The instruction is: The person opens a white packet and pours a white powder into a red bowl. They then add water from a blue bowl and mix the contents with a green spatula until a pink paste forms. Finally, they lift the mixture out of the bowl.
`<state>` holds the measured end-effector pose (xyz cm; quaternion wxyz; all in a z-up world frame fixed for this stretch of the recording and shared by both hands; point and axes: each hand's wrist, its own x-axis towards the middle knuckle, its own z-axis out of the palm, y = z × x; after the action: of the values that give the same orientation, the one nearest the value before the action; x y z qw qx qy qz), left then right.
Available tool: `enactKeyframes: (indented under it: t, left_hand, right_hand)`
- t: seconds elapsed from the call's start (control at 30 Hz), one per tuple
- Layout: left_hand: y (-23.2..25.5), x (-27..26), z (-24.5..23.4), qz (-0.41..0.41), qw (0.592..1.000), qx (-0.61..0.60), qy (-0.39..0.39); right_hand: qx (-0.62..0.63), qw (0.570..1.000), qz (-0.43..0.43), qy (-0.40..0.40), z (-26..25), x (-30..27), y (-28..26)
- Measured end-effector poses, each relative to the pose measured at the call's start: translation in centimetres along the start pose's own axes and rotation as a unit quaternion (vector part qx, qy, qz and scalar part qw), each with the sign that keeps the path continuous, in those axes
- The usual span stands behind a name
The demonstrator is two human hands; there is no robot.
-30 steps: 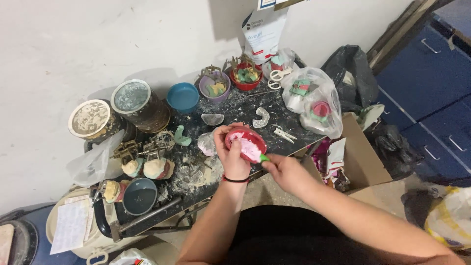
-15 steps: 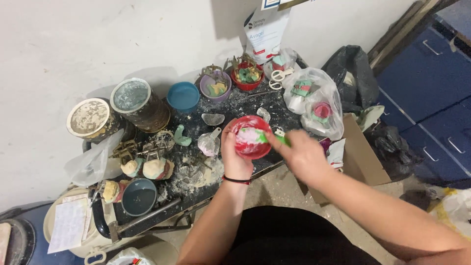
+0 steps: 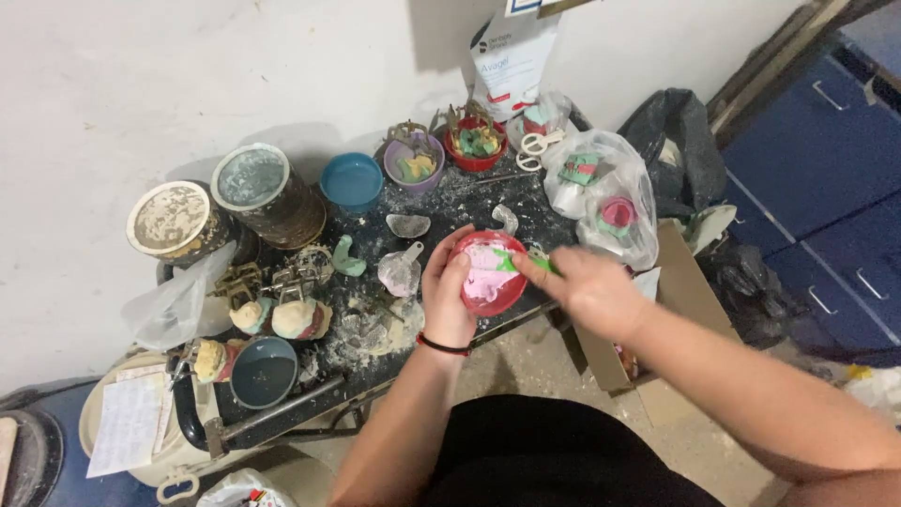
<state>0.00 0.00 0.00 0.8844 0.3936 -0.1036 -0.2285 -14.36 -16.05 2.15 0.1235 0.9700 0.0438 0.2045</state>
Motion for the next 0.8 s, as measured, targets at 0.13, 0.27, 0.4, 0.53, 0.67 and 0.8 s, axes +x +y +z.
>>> enactKeyframes:
  t: [0.13,0.27,0.4,0.53,0.67,0.8]
  left_hand:
    - [0.5,-0.3,0.6,0.089,0.995,0.041,0.019]
    - [0.9,0.8,-0.8,0.148,0.979,0.137,-0.033]
    - [-0.5,0.2,-0.8,0.082,0.990,0.103,-0.056]
    - [1.4,0.0,-0.1,0.131,0.985,0.101,-0.051]
    - [1.4,0.7,-0.7,0.107,0.980,0.162,-0.039]
    - [1.3,0.7,-0.2,0.015,0.962,0.268,-0.050]
  right_hand:
    - [0.171,0.980,0.076,-0.071,-1.1,1.0,-6.3]
    - [0.328,0.929,0.147,-0.085,-7.3,5.0,-5.3]
    - [0.119,0.982,0.144,0.007,-5.3,5.3,0.3]
    - [0.255,0.912,0.302,-0.111,-3.0,4.6,-1.0]
    - [0.169,0.942,0.259,-0.131,-3.3,4.0,-1.5]
    - [-0.063,0.995,0.026,0.070,-2.0,4.5,2.8]
